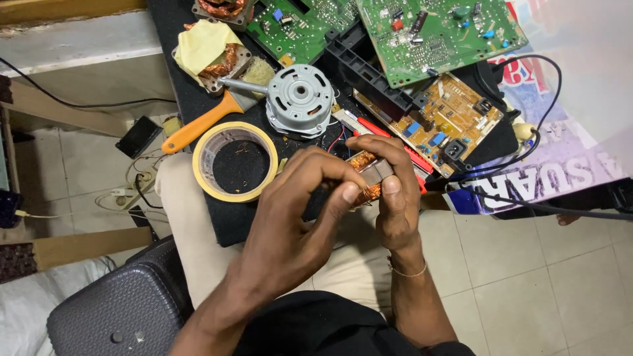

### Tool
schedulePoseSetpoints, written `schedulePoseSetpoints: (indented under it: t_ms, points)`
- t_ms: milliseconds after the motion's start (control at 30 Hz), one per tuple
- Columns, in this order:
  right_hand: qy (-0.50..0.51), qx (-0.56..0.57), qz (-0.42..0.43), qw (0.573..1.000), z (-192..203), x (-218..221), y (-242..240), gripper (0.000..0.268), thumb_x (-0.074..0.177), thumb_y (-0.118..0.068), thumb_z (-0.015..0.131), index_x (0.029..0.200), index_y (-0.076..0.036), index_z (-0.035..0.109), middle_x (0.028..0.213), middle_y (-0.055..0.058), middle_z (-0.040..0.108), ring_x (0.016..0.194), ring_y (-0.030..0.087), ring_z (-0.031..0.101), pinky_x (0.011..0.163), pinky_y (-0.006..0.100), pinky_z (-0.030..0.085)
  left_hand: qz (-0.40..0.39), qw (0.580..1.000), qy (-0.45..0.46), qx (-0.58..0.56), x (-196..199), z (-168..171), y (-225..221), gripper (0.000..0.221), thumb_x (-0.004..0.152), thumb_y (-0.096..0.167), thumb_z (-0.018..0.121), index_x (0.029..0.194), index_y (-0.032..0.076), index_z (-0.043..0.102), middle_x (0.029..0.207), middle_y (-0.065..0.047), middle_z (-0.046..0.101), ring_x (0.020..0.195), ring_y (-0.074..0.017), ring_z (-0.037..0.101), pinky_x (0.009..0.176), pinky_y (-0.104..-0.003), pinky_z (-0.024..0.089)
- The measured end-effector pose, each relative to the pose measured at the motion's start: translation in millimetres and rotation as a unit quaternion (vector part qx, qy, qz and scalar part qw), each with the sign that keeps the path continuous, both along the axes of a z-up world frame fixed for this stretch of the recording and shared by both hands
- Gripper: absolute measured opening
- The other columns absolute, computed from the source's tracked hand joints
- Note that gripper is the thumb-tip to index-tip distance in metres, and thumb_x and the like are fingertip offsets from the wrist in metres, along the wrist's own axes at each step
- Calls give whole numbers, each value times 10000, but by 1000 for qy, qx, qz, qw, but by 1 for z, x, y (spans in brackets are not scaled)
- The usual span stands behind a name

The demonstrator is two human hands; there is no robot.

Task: Wrapping insulation tape around a copper transformer coil during an electronics repair process.

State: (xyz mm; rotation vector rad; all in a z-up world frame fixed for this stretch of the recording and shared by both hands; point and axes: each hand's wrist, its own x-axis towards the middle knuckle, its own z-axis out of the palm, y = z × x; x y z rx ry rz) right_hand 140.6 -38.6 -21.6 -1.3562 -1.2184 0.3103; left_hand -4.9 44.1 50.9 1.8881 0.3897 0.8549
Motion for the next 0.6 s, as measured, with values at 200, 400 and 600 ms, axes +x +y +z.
schedulePoseSetpoints:
  t_ms: [200, 400, 600]
  points:
    - [8, 12, 9, 1000, -4, 2, 0, 520, 1095, -425, 300, 1289, -9, 544, 1255, 204, 619, 1240, 307, 600, 1115, 440, 499, 106, 972, 75, 194, 0, -6, -7, 75, 1049, 145, 600, 1067, 99, 656, 868, -55, 579, 789, -262, 495, 718, -396, 348]
    - [-1, 11, 4, 1000, -2, 1, 0, 520, 1097, -424, 298, 1292, -8, 543, 1254, 199, 620, 1232, 304, 610, 1109, 433, 500, 106, 958, 147, 222, -9, -13, -15, 79, 1053, 170, 575, 1048, 103, 616, 882, -88, 506, 780, -288, 443, 690, -437, 321]
    - [-2, 12, 5, 1000, -1, -1, 1, 534, 1106, -444, 293, 1297, -7, 534, 1258, 202, 614, 1230, 301, 604, 1085, 424, 507, 138, 927, 198, 288, -15, -11, -17, 117, 1037, 162, 567, 936, 104, 570, 877, -93, 487, 787, -304, 451, 790, -458, 384]
